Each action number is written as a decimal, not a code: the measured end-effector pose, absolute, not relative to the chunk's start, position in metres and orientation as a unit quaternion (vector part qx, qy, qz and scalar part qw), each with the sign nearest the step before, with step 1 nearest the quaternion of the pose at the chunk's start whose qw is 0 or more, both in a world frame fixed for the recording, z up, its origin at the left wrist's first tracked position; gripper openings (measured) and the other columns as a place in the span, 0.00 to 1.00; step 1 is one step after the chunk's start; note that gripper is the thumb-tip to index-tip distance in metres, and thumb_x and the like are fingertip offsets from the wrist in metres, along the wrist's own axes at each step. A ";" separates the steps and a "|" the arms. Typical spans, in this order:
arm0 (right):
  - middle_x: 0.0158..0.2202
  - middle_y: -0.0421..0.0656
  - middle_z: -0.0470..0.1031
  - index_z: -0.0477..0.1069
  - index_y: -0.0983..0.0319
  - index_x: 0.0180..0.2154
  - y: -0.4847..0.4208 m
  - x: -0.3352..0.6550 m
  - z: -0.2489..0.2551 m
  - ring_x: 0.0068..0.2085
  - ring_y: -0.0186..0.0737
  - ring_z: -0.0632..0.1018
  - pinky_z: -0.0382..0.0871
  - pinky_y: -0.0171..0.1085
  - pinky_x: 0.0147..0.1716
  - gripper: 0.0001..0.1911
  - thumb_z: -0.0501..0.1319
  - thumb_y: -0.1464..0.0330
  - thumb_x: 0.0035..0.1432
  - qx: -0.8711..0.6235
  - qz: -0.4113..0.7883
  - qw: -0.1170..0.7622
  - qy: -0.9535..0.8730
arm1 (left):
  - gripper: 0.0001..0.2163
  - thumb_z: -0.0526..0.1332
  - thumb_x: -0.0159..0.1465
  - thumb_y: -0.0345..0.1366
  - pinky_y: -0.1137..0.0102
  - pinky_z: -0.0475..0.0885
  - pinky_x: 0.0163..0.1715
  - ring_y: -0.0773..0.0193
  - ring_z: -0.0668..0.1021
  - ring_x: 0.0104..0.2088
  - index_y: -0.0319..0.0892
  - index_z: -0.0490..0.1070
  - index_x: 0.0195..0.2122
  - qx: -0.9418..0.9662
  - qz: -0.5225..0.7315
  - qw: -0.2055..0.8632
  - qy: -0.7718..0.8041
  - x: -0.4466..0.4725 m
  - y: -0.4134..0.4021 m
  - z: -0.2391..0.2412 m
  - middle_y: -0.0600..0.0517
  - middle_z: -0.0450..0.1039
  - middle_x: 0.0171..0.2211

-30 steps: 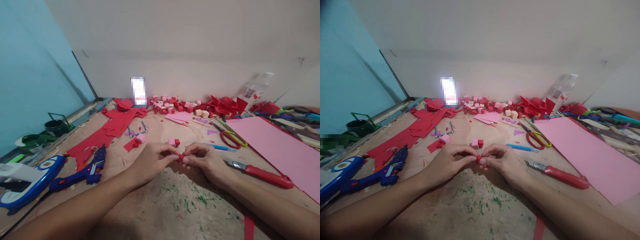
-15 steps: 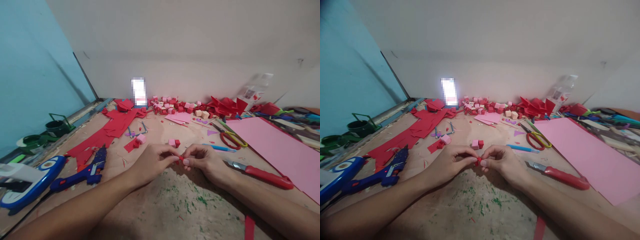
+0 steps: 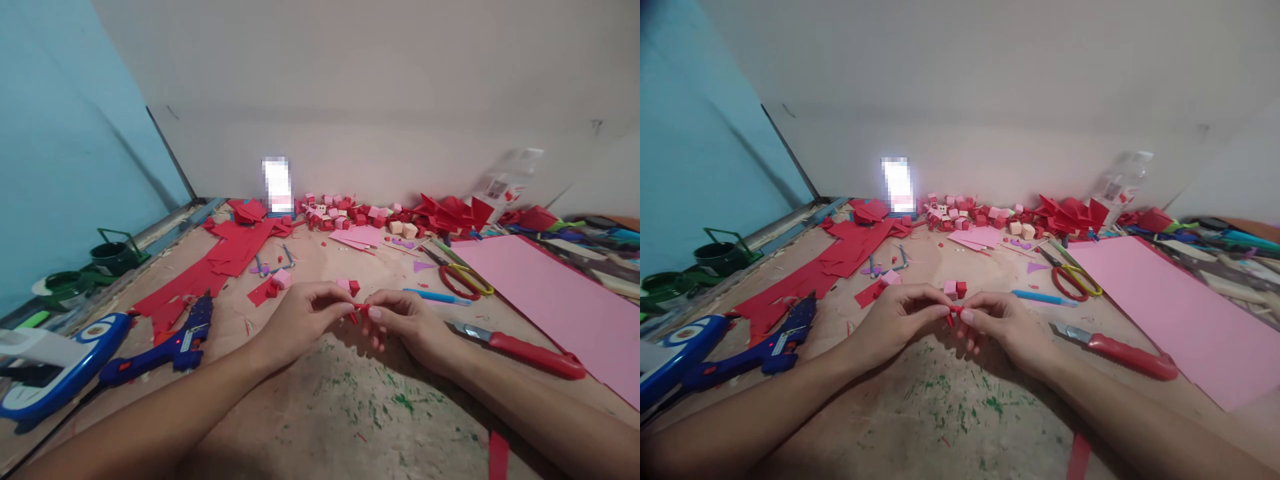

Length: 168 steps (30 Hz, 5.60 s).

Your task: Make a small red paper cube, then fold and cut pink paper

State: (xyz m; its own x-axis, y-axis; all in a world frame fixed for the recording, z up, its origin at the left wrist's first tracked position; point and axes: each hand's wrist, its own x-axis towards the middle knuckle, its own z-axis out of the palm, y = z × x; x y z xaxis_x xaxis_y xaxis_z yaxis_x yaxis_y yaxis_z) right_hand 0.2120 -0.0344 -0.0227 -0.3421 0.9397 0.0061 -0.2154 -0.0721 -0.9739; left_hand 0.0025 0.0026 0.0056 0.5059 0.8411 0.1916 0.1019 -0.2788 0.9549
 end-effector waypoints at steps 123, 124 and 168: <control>0.25 0.39 0.78 0.81 0.63 0.45 -0.049 0.200 -0.011 0.24 0.36 0.74 0.65 0.34 0.24 0.15 0.62 0.61 0.63 -0.493 0.377 0.389 -0.681 | 0.08 0.62 0.68 0.33 0.73 0.72 0.33 0.64 0.81 0.32 0.39 0.82 0.38 0.750 0.313 0.472 0.341 -0.001 0.002 0.001 0.51 0.83 0.32; 0.25 0.39 0.78 0.81 0.63 0.48 -0.048 0.202 -0.012 0.24 0.37 0.75 0.66 0.34 0.25 0.17 0.63 0.61 0.62 -0.490 0.401 0.390 -0.669 | 0.08 0.63 0.67 0.33 0.73 0.73 0.33 0.64 0.81 0.32 0.39 0.82 0.38 0.731 0.322 0.495 0.342 -0.002 0.003 0.000 0.51 0.83 0.32; 0.38 0.45 0.85 0.85 0.58 0.39 -0.041 0.207 -0.008 0.35 0.45 0.82 0.76 0.39 0.34 0.11 0.66 0.60 0.60 -0.476 0.407 0.376 -0.683 | 0.05 0.64 0.62 0.33 0.74 0.73 0.32 0.65 0.79 0.31 0.39 0.80 0.34 0.708 0.310 0.532 0.346 0.000 0.001 0.000 0.52 0.79 0.29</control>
